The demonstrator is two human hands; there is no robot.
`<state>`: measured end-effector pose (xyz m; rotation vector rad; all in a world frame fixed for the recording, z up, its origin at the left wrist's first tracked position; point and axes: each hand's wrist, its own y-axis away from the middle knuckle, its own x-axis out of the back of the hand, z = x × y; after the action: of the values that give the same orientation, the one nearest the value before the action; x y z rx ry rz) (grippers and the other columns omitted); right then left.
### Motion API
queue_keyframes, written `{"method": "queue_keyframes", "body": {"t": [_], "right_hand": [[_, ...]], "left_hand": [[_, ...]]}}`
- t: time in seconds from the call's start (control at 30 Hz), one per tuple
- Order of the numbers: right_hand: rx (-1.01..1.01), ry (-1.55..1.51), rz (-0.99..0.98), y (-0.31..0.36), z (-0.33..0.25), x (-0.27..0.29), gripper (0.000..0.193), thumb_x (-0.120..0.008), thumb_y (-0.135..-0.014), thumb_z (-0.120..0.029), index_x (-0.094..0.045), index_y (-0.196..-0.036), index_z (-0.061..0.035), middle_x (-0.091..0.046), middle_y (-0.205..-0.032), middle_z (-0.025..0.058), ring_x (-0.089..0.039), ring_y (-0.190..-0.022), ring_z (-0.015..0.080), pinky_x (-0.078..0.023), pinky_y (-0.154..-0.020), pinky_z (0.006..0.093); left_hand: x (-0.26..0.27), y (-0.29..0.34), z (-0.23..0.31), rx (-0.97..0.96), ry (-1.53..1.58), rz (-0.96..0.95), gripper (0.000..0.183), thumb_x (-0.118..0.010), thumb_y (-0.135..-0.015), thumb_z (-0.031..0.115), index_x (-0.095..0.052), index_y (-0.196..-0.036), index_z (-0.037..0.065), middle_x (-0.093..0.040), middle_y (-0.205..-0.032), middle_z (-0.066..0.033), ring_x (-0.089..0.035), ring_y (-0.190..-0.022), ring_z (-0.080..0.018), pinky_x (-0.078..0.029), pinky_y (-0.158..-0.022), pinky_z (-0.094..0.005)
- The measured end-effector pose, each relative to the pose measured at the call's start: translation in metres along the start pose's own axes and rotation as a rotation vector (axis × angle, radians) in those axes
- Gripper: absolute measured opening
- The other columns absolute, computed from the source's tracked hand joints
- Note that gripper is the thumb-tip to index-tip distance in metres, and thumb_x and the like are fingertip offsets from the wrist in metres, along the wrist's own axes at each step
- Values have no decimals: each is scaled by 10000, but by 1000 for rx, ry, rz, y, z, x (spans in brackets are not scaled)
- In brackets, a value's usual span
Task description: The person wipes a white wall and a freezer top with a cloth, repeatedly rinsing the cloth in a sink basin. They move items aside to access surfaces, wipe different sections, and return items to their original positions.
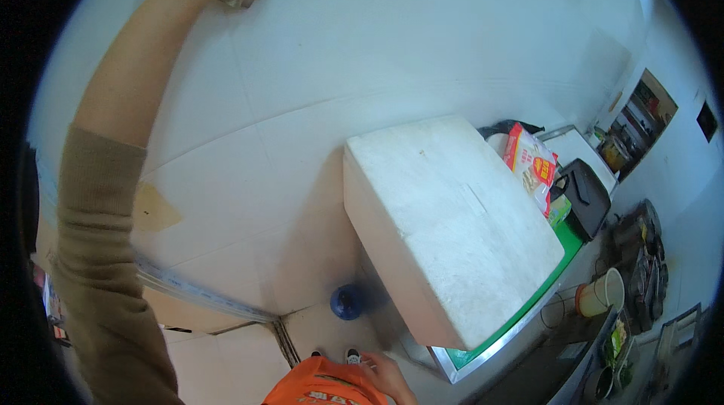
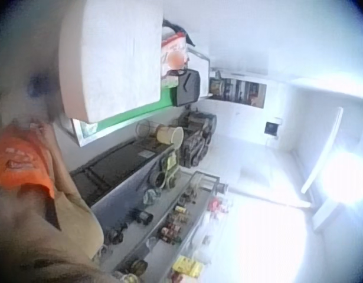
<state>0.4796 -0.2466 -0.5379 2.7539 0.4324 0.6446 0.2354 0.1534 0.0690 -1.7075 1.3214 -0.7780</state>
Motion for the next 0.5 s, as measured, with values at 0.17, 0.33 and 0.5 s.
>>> {"method": "queue_keyframes", "body": {"t": [0.17,0.33,0.5], "right_hand": [[13,-49,9,0,9,-6,374,-703,-982,-208,-676,-1287,6,-749,-1141,198,-759,-982,306,-602,-859,377],[-25,25,-61,-5,17,-10,408,-719,-986,-228,-665,-1340,-31,-749,-1196,161,-756,-1056,247,-602,-872,358],[138,155,-143,-28,11,-29,410,-734,-975,-273,-672,-1316,-53,-745,-1160,190,-748,-998,312,-594,-847,399]], "left_hand": [[-15,83,135,-297,561,17,477,-577,-984,262,-612,-1419,68,-630,-1432,-148,-608,-1292,-328,-454,-1147,-443],[-7,153,143,-280,810,-632,454,-509,-1035,372,-646,-1390,125,-656,-1396,-118,-592,-1309,-356,-480,-1094,-480],[19,96,-28,61,705,-696,649,-407,-1054,586,-732,-1229,52,-725,-1245,-205,-669,-1189,-386,-497,-1051,-475]]}}
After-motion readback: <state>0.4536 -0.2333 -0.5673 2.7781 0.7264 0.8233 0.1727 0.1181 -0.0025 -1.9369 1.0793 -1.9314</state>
